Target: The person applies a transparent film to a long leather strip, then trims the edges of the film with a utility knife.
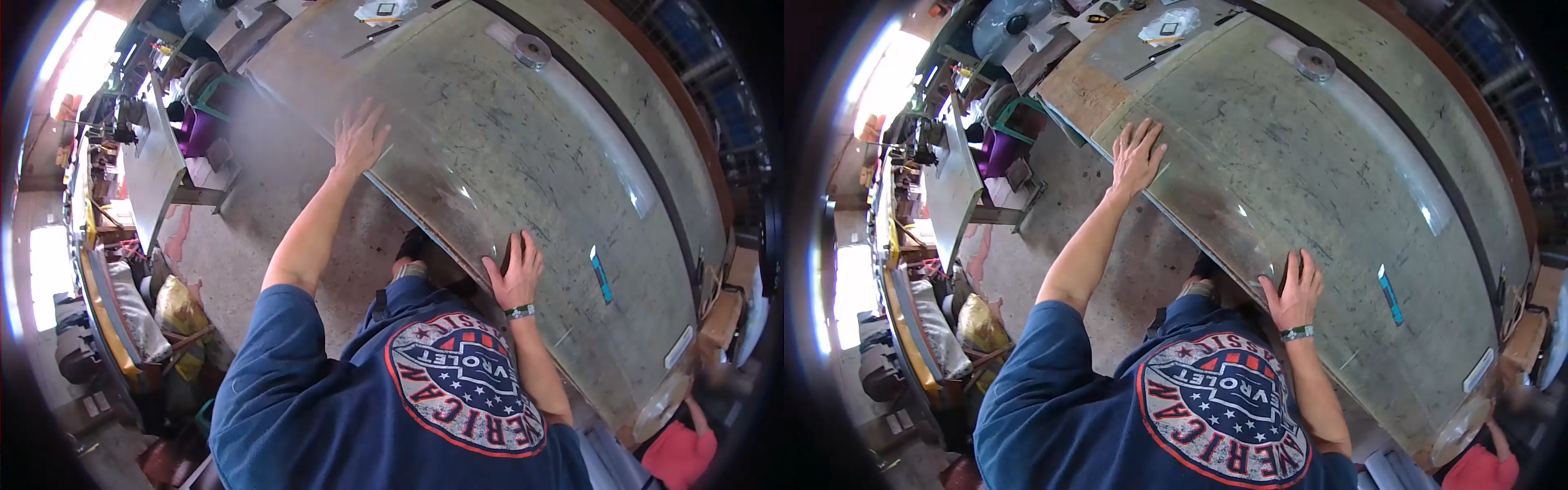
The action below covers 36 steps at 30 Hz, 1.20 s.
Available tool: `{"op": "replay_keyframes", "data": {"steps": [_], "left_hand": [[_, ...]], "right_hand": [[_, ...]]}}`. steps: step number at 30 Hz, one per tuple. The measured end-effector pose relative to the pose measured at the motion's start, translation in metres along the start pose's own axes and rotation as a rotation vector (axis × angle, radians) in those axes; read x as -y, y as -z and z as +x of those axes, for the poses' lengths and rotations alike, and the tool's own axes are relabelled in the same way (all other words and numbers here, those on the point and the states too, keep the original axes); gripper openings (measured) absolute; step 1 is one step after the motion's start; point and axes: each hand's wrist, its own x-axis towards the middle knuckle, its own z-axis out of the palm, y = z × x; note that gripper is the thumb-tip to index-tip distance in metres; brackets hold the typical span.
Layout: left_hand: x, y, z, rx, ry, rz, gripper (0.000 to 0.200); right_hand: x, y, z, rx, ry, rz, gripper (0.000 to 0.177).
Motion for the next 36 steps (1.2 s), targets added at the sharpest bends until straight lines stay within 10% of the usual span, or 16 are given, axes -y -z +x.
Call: {"op": "replay_keyframes", "data": {"steps": [11, 16, 22, 26, 36], "left_hand": [[0.028, 0.006, -0.007, -0.153, 0.075, -0.062, 0.049], [0.045, 0.018, 0.0, -0.117, 0.104, -0.035, 0.054], [0.067, 0.025, 0.004, -0.118, 0.105, -0.028, 0.052], [0.071, 0.021, 0.004, -0.18, 0.111, -0.105, 0.048], [0.069, 0.013, 0.01, -0.192, 0.2, -0.11, 0.049]], "right_hand": [[0.035, -0.014, 0.026, -0.118, 0.028, 0.158, 0.01], [0.041, 0.015, 0.066, 0.317, -0.65, 0.964, 0.034], [-0.004, 0.053, 0.069, 0.839, -0.768, 0.989, 0.039], [0.004, 0.058, 0.062, 0.66, -0.696, 1.28, 0.023], [-0.03, 0.087, 0.067, 0.752, -0.775, 0.68, 0.02]]}}
